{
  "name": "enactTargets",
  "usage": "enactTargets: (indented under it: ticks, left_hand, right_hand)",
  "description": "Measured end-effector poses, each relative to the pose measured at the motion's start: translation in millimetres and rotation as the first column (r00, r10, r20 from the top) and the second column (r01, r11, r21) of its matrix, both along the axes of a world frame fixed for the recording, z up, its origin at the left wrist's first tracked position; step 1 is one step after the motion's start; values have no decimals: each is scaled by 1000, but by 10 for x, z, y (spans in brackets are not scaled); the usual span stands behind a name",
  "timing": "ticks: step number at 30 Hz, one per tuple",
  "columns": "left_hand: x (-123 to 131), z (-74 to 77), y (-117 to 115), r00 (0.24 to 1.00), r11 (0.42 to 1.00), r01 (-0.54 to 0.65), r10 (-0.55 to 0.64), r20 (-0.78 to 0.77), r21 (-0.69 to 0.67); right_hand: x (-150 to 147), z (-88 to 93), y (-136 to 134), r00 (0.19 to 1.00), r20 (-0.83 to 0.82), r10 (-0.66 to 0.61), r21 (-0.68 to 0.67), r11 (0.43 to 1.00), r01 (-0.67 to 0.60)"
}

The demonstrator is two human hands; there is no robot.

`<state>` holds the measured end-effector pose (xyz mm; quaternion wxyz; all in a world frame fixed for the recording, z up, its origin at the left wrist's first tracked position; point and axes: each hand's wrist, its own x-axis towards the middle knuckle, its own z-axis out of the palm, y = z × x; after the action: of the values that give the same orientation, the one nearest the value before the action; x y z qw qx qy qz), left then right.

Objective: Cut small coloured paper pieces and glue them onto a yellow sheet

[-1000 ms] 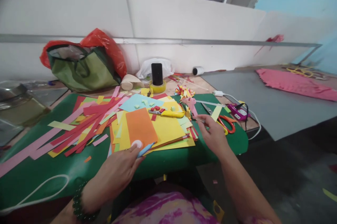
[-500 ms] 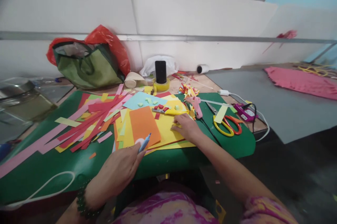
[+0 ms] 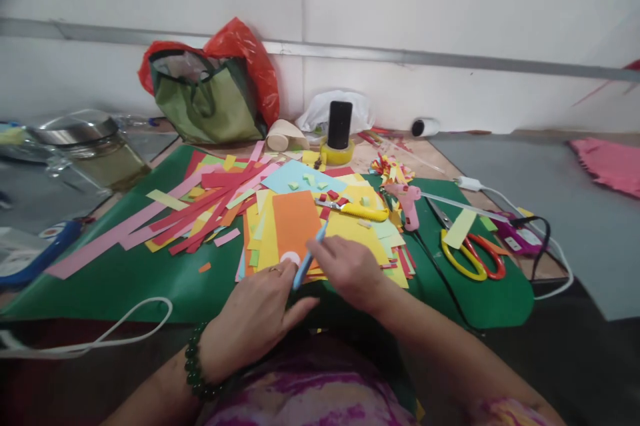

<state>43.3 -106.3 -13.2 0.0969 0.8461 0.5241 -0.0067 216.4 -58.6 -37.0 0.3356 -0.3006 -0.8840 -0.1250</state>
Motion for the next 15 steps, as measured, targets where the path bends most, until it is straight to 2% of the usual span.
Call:
enactTargets:
  ticks: [2,3,4,5,7,8,9,13,15]
  left_hand:
    - [19,-98,-55,1000,997,3,-3,1,71]
    - [38,-153,-79,1000,995,-7,9,-18,101]
    - [62,-207,-98,999,992,-21,27,-41,127]
    - [88,-258,-113,997,988,-37,46,-60,149]
    - [133,-334,-128,994,980,-60,76,-78,189]
    - [148,-358,-130,994,976,-63,80,-78,207]
    - [156,-372,-130,994,973,-61,79,-75,225]
    - [140,-378,-127,995,962,-39,61,-75,270]
    - [127,-372,-128,995,959,-39,64,-78,282]
  right_hand:
    - [25,79,127,969,-232,-87,-250,968,27]
    - [10,122,186,929,-338,-148,-417,909,-7]
    - [-26,160,240,888,-409,-210,-576,814,-73]
    - [-80,189,288,860,-439,-259,-705,693,-151]
    - [-220,212,368,863,-418,-283,-848,461,-260]
    - [-291,207,400,879,-393,-268,-879,390,-274]
    - [-355,194,429,897,-367,-247,-895,355,-269]
    - [-492,117,507,926,-311,-215,-908,353,-223]
    - [-505,86,528,933,-293,-210,-921,323,-217]
